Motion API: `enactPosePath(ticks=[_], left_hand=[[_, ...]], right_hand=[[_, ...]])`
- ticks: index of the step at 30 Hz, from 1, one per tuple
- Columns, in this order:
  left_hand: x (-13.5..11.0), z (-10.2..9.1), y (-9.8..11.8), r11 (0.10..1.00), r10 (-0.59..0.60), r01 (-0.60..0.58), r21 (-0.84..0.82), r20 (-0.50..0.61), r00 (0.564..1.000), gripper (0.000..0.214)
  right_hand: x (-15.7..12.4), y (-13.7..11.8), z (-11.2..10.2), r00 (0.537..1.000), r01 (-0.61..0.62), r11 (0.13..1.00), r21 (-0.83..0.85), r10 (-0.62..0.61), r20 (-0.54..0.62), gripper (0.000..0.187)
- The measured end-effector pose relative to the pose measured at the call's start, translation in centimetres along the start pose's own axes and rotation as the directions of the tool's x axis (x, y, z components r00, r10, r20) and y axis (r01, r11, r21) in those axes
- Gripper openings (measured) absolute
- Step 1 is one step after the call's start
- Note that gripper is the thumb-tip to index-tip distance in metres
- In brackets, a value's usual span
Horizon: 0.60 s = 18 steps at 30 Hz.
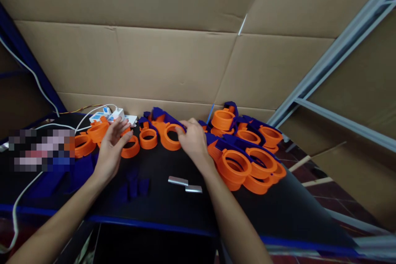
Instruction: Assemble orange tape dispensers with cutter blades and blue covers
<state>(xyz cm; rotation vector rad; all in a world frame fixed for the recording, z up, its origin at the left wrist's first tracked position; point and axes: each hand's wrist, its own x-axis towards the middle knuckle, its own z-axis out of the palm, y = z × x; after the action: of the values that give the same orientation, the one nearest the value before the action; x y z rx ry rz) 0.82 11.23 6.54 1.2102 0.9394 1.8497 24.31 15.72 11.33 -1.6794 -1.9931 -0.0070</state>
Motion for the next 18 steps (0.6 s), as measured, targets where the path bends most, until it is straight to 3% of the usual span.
enactPosePath(ticks=[2,5,11,18], left_hand=[[0.2,-0.3,-0.4,0.993,0.063,-0.065,0.099,0.026,0.998,0.055],[0.5,-0.9,-0.8,0.987,0.038,-0.052,0.155,0.088,0.995,0.042],[0.3,-0.8,-0.6,0.956,-0.005,-0.058,0.286,0.215,0.977,0.031],[-0.2,-0.1,-0.3,0.870,0.004,-0.204,0.449,0.408,0.913,0.022]], right_hand=[[0.3,1.1,-0.3,0.996,-0.086,0.992,-0.087,0.087,0.006,0.031],[0.2,1.6,0.0,0.987,-0.140,0.973,-0.181,0.152,0.049,0.031],[-0.3,0.9,0.3,0.982,-0.137,0.959,-0.247,0.163,0.090,0.035],[0.5,-0.1,0.9,0.993,-0.096,0.968,-0.230,0.110,0.048,0.034]])
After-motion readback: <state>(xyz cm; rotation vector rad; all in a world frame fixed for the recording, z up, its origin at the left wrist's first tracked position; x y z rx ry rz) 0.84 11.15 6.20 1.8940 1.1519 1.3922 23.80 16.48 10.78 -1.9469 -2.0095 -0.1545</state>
